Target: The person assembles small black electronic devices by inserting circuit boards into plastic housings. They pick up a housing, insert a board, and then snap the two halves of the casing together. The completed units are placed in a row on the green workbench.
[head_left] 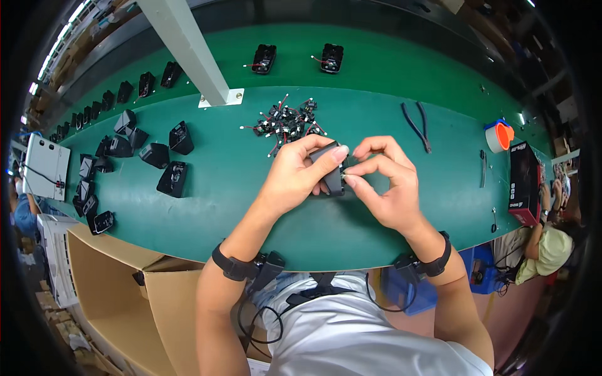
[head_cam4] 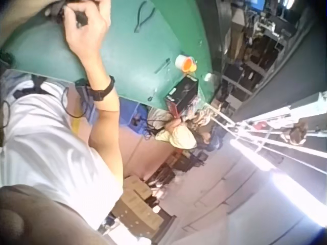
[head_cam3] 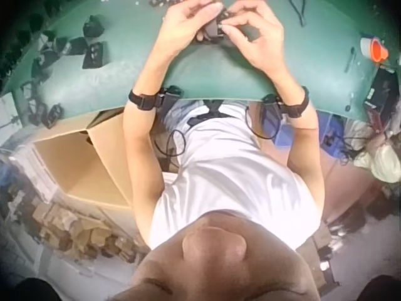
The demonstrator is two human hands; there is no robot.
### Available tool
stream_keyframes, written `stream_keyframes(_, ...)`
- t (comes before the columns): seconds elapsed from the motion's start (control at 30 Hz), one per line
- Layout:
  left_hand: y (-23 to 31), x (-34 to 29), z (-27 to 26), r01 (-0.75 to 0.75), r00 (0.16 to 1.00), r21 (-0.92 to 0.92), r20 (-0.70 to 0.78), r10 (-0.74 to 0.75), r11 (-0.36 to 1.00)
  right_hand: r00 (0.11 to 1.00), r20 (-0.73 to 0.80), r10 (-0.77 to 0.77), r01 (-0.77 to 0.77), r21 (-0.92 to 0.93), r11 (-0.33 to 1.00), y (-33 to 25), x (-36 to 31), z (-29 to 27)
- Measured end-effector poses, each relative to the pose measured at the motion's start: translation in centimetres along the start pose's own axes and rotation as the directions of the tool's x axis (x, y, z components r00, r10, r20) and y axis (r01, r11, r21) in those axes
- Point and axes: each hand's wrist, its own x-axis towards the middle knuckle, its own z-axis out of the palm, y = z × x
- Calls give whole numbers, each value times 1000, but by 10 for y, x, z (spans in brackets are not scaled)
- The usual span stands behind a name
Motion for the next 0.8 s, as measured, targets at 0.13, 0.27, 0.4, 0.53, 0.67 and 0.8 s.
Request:
stream_keyframes(0.13, -2, -2, 3, -8, 999, -127, 35, 12, 992, 998, 40, 41, -42, 32, 999, 6, -3, 1)
stream_keyframes(0.27, -3, 1, 6, -90, 994, -252, 32, 101, 963, 978, -49, 202, -180, 280, 943, 7, -11, 9)
stream_keyframes(0.4, -7, 1, 5, -120, 988, -215, 66, 137, 969, 998, 17, 68, -69, 69, 995, 8, -3, 5)
stream_keyframes(0.53, -15, 2, 5, -130, 987, -130, 80, 141, 983, 992, 40, 120, -120, -8, 993, 1, 1, 3)
stream_keyframes(0.67, -12, 2, 10, -185, 980, -134, 44, 192, 974, 996, 63, 70, -78, 131, 988, 8, 1, 2)
stream_keyframes(0.8, -4, 0, 4, -112, 994, -192, -9, 112, 975, 948, 304, 90, -202, 360, 911, 7, 7, -9)
